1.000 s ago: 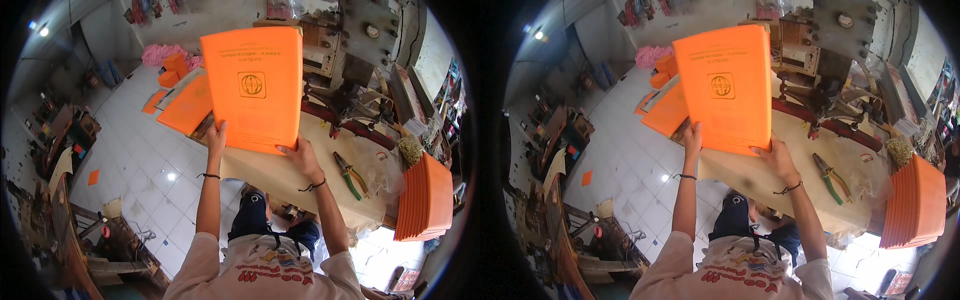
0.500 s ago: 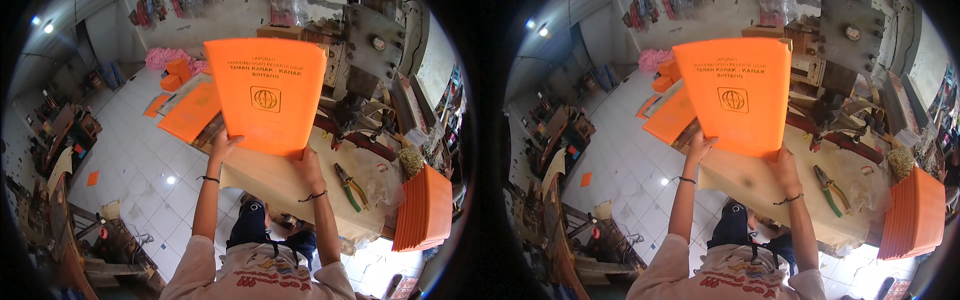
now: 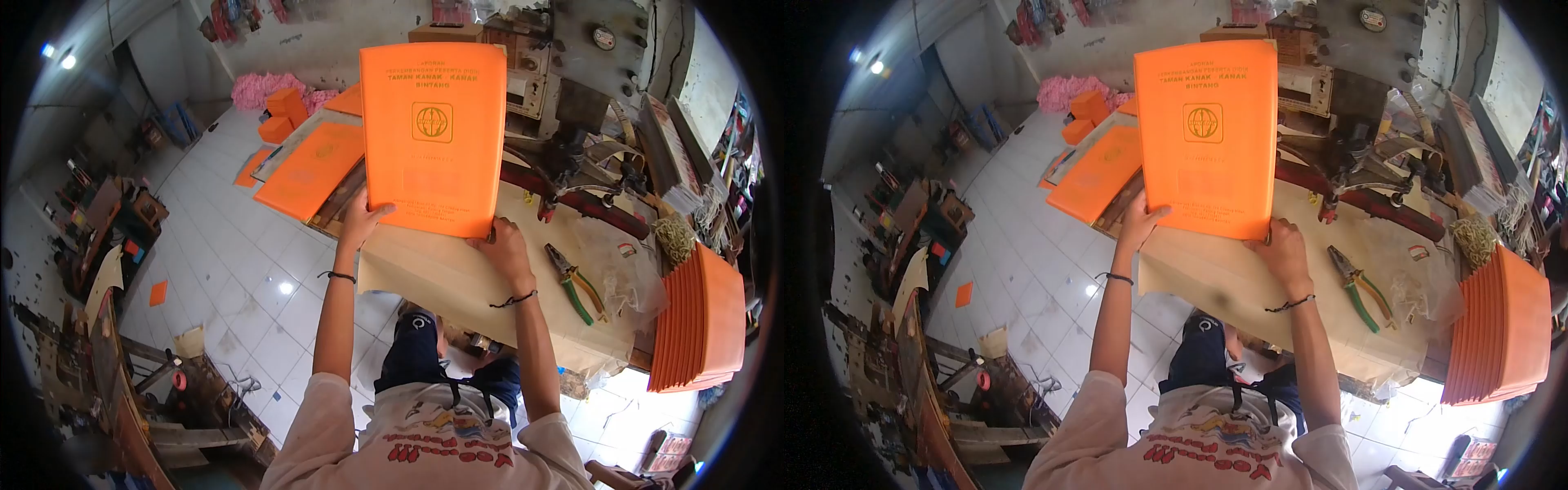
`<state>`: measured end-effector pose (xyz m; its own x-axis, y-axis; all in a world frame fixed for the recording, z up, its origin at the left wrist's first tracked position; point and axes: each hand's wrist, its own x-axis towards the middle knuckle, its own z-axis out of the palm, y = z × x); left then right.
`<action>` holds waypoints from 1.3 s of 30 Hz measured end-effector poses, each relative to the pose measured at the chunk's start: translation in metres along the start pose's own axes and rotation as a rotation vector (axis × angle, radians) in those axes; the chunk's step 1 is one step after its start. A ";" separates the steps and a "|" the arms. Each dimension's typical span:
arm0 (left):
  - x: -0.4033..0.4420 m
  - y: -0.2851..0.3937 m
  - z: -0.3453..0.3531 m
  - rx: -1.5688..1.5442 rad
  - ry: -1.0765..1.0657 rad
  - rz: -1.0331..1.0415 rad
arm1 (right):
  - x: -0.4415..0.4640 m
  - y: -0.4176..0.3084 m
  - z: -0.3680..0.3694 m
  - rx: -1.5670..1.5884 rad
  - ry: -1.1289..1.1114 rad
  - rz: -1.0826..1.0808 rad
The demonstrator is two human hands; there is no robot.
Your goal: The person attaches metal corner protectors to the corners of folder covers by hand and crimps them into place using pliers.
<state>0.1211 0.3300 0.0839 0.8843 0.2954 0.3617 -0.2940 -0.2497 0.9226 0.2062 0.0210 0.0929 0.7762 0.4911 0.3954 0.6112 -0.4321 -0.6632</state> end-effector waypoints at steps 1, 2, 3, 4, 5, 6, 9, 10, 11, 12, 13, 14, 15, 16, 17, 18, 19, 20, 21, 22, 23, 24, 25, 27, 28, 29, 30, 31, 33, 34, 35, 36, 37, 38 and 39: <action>-0.001 0.002 0.001 0.024 0.012 -0.020 | 0.000 0.000 0.001 -0.008 -0.003 0.005; -0.003 0.005 0.002 0.048 0.024 -0.038 | 0.000 0.002 0.001 -0.016 -0.005 0.007; -0.005 0.006 0.003 0.073 0.038 -0.057 | 0.000 0.003 0.002 -0.024 -0.007 0.009; -0.005 0.002 0.002 0.080 0.049 -0.033 | -0.001 0.004 0.002 -0.026 -0.012 -0.013; -0.003 -0.004 0.001 0.088 0.061 -0.007 | 0.000 0.006 0.001 -0.029 -0.013 -0.038; -0.001 -0.005 0.001 0.096 0.070 0.020 | 0.002 0.007 -0.001 -0.032 -0.014 -0.061; -0.003 -0.009 0.000 0.060 0.051 0.004 | 0.002 0.015 -0.006 0.150 -0.160 0.054; -0.005 -0.007 0.001 0.067 0.051 -0.007 | 0.000 0.014 -0.009 0.117 -0.199 0.087; -0.006 -0.004 0.002 0.074 0.054 -0.019 | 0.001 0.011 -0.015 0.084 -0.241 0.119; -0.005 -0.002 0.002 0.082 0.058 -0.027 | 0.002 0.008 -0.019 0.051 -0.282 0.147; -0.004 -0.001 0.002 0.074 0.048 -0.016 | 0.003 0.007 -0.021 0.052 -0.302 0.147; -0.005 0.000 0.001 0.064 0.040 -0.007 | 0.003 0.005 -0.022 0.051 -0.325 0.146; -0.005 -0.003 0.001 0.052 0.036 0.005 | 0.002 0.003 -0.025 0.047 -0.349 0.142; -0.006 -0.004 0.002 0.045 0.033 0.018 | -0.002 -0.005 -0.031 0.104 -0.339 0.123; -0.005 -0.005 0.002 0.038 0.031 0.032 | -0.002 -0.004 -0.031 0.110 -0.342 0.109; -0.006 -0.005 0.001 0.033 0.030 0.047 | -0.003 -0.002 -0.031 0.117 -0.346 0.093; -0.006 -0.005 0.000 0.069 0.049 0.031 | -0.004 -0.002 -0.031 0.124 -0.350 0.079; -0.006 -0.004 0.000 0.105 0.069 0.016 | -0.004 -0.004 -0.032 0.091 -0.370 0.090; -0.006 -0.005 -0.001 0.140 0.086 0.001 | -0.004 -0.009 -0.035 0.058 -0.389 0.101; -0.003 -0.010 -0.001 0.103 0.098 0.021 | -0.004 -0.012 -0.037 0.024 -0.405 0.111; -0.001 -0.015 -0.001 0.067 0.110 0.042 | -0.005 -0.012 -0.036 0.038 -0.400 0.092; -0.001 -0.016 0.000 0.030 0.124 0.065 | -0.006 -0.009 -0.035 0.052 -0.393 0.071; -0.002 -0.016 0.000 0.052 0.119 0.066 | -0.006 -0.006 -0.033 0.068 -0.385 0.048; -0.003 -0.013 0.001 0.097 0.106 0.068 | -0.005 0.003 -0.027 -0.003 -0.355 -0.025; -0.002 -0.011 -0.001 0.145 0.123 0.050 | -0.006 0.008 -0.024 -0.037 -0.340 -0.055; 0.001 -0.008 -0.003 0.193 0.134 0.028 | -0.004 0.012 -0.020 -0.072 -0.336 -0.064; -0.003 -0.007 -0.002 0.239 0.143 -0.002 | -0.003 0.011 -0.017 -0.108 -0.338 -0.067; -0.010 -0.007 0.001 0.250 0.166 -0.019 | -0.003 0.012 -0.018 -0.148 -0.341 -0.076; -0.002 0.001 0.000 0.280 0.218 -0.012 | -0.002 0.005 -0.021 -0.148 -0.389 -0.001; 0.004 -0.004 -0.002 0.285 0.240 0.003 | 0.001 0.000 -0.023 -0.148 -0.404 0.030; 0.006 -0.012 -0.002 0.290 0.260 0.017 | 0.003 0.004 -0.022 -0.103 -0.405 0.028; 0.008 -0.010 0.000 0.294 0.279 0.028 | 0.004 0.002 -0.022 -0.057 -0.410 0.027; 0.010 -0.009 -0.001 0.293 0.280 0.013 | 0.007 0.001 -0.023 -0.012 -0.421 0.029; 0.009 -0.009 0.000 0.291 0.280 -0.011 | 0.011 0.002 -0.027 -0.106 -0.458 0.044; 0.008 -0.007 0.001 0.290 0.279 -0.037 | 0.021 0.003 -0.029 -0.109 -0.548 0.040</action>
<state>0.1303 0.3325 0.0803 0.7481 0.5382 0.3882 -0.1139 -0.4722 0.8741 0.2285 0.0082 0.1172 0.6226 0.7817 -0.0362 0.6184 -0.5198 -0.5894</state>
